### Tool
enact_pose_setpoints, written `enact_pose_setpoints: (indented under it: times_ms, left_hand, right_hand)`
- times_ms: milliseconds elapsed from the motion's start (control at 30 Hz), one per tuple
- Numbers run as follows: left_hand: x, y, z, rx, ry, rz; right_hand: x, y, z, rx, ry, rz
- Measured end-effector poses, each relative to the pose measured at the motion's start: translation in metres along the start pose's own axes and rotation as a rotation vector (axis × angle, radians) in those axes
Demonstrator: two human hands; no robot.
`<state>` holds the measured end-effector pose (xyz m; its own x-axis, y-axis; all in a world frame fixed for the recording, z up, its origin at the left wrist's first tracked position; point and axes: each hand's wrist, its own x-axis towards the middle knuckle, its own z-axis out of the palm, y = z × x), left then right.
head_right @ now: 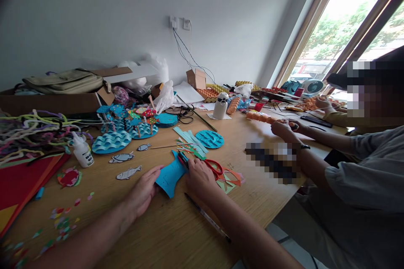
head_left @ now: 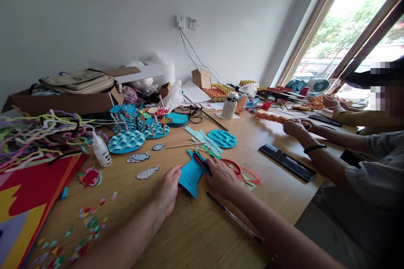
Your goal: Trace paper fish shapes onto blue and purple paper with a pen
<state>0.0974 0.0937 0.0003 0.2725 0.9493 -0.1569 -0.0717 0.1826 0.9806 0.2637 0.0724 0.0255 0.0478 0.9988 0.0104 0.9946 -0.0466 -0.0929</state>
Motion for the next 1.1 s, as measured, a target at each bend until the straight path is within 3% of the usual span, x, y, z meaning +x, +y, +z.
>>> enact_pose_setpoints:
  times_ms: [167, 333, 733, 933, 1100]
  left_hand:
    - [0.006, 0.014, -0.018, 0.423, -0.097, 0.180]
    - [-0.008, 0.015, -0.033, 0.727, -0.213, 0.270]
    - [-0.043, 0.002, -0.031, 1.031, -0.338, 0.379]
    - [-0.051, 0.009, -0.022, 1.430, -0.401, 0.300]
    - [-0.052, 0.001, -0.023, 1.413, -0.431, 0.321]
  right_hand:
    - [0.004, -0.001, 0.004, -0.019, -0.001, 0.033]
    - [0.013, -0.002, 0.005, -0.030, -0.034, 0.071]
    - [0.021, -0.004, -0.004, -0.048, 0.011, 0.064]
    - [0.072, -0.011, -0.019, -0.086, 0.069, -0.104]
    - [0.130, -0.022, -0.010, -0.139, 0.034, -0.193]
